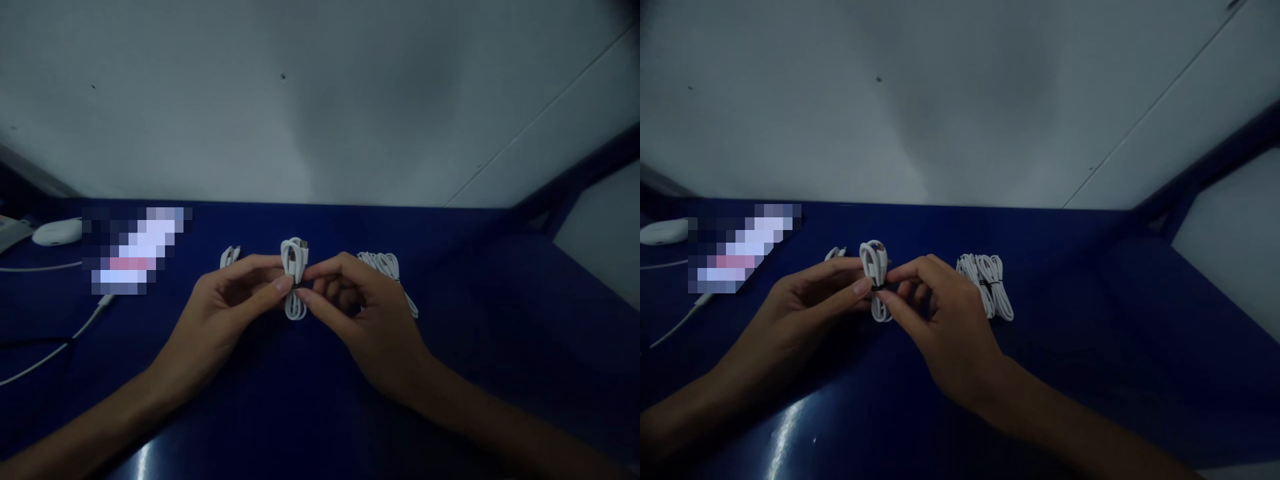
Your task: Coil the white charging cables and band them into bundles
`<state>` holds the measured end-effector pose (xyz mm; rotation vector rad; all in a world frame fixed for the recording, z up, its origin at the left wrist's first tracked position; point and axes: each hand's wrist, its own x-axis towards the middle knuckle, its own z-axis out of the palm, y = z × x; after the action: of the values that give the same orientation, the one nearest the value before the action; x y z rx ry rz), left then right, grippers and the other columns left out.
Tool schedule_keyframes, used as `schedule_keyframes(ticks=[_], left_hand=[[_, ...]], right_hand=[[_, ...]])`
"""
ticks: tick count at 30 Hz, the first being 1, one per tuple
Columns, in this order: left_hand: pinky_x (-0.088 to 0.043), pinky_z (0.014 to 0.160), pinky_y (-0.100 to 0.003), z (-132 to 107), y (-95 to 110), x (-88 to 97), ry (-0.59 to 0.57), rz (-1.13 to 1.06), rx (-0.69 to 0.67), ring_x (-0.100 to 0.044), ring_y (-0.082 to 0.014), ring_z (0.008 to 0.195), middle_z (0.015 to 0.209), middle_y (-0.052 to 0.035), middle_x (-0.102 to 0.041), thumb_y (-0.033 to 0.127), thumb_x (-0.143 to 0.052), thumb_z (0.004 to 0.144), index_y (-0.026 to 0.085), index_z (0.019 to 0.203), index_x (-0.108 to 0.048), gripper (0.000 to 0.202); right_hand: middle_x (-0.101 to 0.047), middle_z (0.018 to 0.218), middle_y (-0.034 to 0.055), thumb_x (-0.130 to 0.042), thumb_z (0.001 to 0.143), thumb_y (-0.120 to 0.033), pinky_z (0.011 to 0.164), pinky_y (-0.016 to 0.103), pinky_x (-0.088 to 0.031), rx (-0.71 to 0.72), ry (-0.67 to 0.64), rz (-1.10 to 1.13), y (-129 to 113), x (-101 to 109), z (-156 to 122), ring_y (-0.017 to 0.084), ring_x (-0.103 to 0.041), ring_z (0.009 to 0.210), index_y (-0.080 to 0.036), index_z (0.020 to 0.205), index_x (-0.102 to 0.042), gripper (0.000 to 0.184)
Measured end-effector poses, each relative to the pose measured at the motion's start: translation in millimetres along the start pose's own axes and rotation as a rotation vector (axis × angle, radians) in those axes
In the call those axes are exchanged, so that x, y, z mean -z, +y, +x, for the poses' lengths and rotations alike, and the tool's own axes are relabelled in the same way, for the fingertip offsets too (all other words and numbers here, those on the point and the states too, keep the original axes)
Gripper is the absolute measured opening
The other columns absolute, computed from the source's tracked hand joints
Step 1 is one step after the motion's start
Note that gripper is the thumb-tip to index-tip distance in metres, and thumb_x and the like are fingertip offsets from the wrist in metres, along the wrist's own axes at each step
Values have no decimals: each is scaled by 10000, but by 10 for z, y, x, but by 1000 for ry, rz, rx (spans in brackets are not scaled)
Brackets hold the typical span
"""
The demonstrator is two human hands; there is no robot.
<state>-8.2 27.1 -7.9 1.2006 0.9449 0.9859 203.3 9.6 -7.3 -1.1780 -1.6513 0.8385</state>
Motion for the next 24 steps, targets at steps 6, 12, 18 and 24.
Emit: schedule_keyframes(ticks=[6, 12, 18, 24], left_hand=[[-712, 903, -230, 4, 0, 11, 17, -56, 14, -856, -176, 966, 1233, -45, -900, 308, -879, 1049, 292, 1215, -938, 176], [-736, 882, -251, 15, -9, 36, 14, -94, 37, -867, -185, 915, 1136, -60, -915, 269, -918, 1010, 265, 1193, -933, 183], [-696, 798, -207, 35, 24, 17, 25, -89, 45, -854, -177, 837, 971, -60, -904, 242, -977, 937, 229, 1153, -928, 222], [-636, 800, -182, 9, 27, 33, 25, -77, 47, -814, -146, 846, 963, -45, -887, 242, -969, 938, 243, 1139, -922, 207]], right_hand=[[-731, 877, -22, -867, 1019, -110, 677, 289, -562, 112, 44, -93, -2, 20, -9, 124, -637, 724, -191, 1052, -818, 100], [-743, 883, -10, -865, 998, -41, 659, 288, -563, 220, 73, -172, 8, 12, -2, 123, -624, 694, -187, 1008, -792, 163], [-747, 898, -12, -848, 1007, -56, 667, 284, -574, 187, 17, -152, 6, 25, 19, 124, -636, 710, -210, 1001, -767, 174], [-759, 905, -20, -833, 1055, -230, 651, 267, -554, -45, -147, 61, -19, 79, 44, 131, -684, 760, -233, 1024, -756, 83]])
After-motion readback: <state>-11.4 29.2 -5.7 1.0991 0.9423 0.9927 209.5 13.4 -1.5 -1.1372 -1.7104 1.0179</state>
